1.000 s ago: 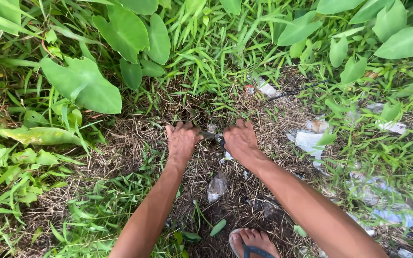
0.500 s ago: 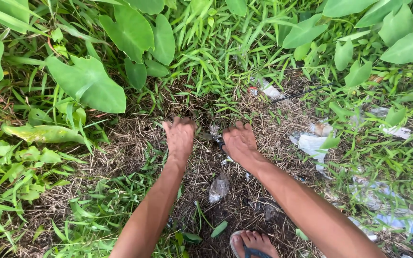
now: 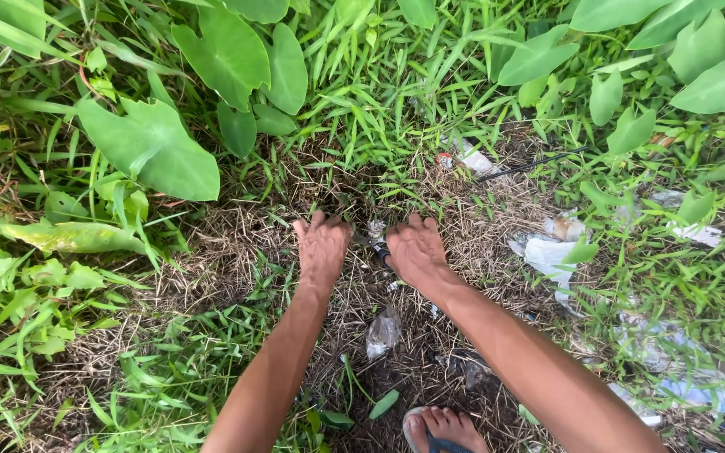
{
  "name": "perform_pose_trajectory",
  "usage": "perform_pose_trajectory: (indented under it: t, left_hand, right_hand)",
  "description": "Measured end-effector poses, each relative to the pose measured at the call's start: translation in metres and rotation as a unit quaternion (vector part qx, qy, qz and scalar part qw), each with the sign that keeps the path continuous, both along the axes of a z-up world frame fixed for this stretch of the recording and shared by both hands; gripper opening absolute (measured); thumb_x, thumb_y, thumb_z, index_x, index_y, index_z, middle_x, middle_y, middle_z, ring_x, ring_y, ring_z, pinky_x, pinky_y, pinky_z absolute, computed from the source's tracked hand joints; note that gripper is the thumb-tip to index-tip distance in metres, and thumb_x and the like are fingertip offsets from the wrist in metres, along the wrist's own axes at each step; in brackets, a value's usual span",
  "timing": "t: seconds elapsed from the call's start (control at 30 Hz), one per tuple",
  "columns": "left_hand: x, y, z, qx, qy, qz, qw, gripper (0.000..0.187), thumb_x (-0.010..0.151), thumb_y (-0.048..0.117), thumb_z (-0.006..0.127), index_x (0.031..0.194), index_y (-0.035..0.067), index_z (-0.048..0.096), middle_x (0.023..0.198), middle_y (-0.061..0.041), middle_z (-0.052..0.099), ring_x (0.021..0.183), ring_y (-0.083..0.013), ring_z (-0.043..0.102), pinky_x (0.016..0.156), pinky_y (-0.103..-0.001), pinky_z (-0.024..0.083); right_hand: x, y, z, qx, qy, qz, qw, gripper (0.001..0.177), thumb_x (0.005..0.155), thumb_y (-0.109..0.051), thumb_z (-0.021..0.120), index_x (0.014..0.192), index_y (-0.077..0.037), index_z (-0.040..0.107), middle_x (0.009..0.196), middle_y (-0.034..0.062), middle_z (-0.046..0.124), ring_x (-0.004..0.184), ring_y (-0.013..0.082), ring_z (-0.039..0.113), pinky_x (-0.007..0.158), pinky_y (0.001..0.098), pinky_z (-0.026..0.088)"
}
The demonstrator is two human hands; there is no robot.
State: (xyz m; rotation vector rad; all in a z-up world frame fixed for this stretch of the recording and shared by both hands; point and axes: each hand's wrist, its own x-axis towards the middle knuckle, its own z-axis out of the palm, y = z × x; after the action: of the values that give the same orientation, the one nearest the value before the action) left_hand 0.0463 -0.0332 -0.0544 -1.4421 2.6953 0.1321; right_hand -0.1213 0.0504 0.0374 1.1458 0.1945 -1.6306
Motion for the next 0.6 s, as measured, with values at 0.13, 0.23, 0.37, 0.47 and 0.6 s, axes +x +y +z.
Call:
perform_pose_trajectory:
  t: [0.13, 0.23, 0.37, 0.47, 0.6]
  left_hand:
    - [0.004, 0.004, 0.029, 0.029, 0.094, -0.004, 0.995, 0.026, 0.091, 0.005, 0.069, 0.105, 0.024, 0.079, 0.1, 0.002, 0.072, 0.102, -0.0208, 0.055, 0.088, -0.048, 0.036]
    - [0.004, 0.009, 0.039, 0.046, 0.147, -0.01, 0.988, 0.032, 0.076, 0.014, 0.077, 0.107, 0.022, 0.078, 0.103, -0.001, 0.072, 0.099, -0.0238, 0.055, 0.089, -0.049, 0.036]
    - [0.004, 0.004, 0.02, 0.053, 0.081, -0.012, 0.995, 0.025, 0.087, 0.009, 0.074, 0.107, 0.022, 0.078, 0.098, -0.002, 0.073, 0.099, -0.0223, 0.055, 0.091, -0.046, 0.037]
    - [0.008, -0.008, -0.005, -0.002, 0.052, 0.007, 0.999, 0.028, 0.085, -0.006, 0.069, 0.097, 0.018, 0.078, 0.097, -0.002, 0.073, 0.094, -0.0196, 0.056, 0.095, -0.048, 0.038]
    - [0.019, -0.006, 0.015, 0.053, 0.093, 0.066, 0.992, 0.02, 0.097, -0.002, 0.062, 0.09, 0.012, 0.074, 0.087, -0.006, 0.071, 0.089, -0.0221, 0.055, 0.091, -0.05, 0.038]
  right_hand:
    - [0.009, -0.002, 0.038, 0.016, 0.088, 0.117, 0.989, 0.058, 0.092, 0.002, 0.042, 0.145, -0.022, 0.037, 0.11, 0.0227, 0.054, 0.122, 0.0308, 0.06, 0.091, 0.0498, 0.049]
    - [0.009, -0.001, 0.039, 0.029, 0.161, 0.214, 0.963, 0.06, 0.09, 0.0, 0.042, 0.147, -0.017, 0.035, 0.113, 0.0236, 0.055, 0.122, 0.033, 0.061, 0.096, 0.0523, 0.05]
    - [0.005, 0.0, 0.014, 0.018, 0.136, 0.167, 0.976, 0.06, 0.093, 0.0, 0.046, 0.147, -0.024, 0.039, 0.119, 0.0195, 0.057, 0.122, 0.0301, 0.063, 0.098, 0.0461, 0.05]
    - [-0.001, -0.002, -0.009, 0.006, -0.156, -0.073, 0.985, 0.05, 0.097, -0.007, 0.05, 0.144, -0.021, 0.044, 0.121, 0.0172, 0.06, 0.122, 0.0281, 0.063, 0.103, 0.044, 0.05]
    - [0.003, -0.009, -0.018, -0.019, -0.757, -0.56, 0.336, 0.037, 0.102, -0.028, 0.059, 0.13, -0.005, 0.057, 0.119, 0.0137, 0.062, 0.126, 0.0273, 0.059, 0.115, 0.0476, 0.046]
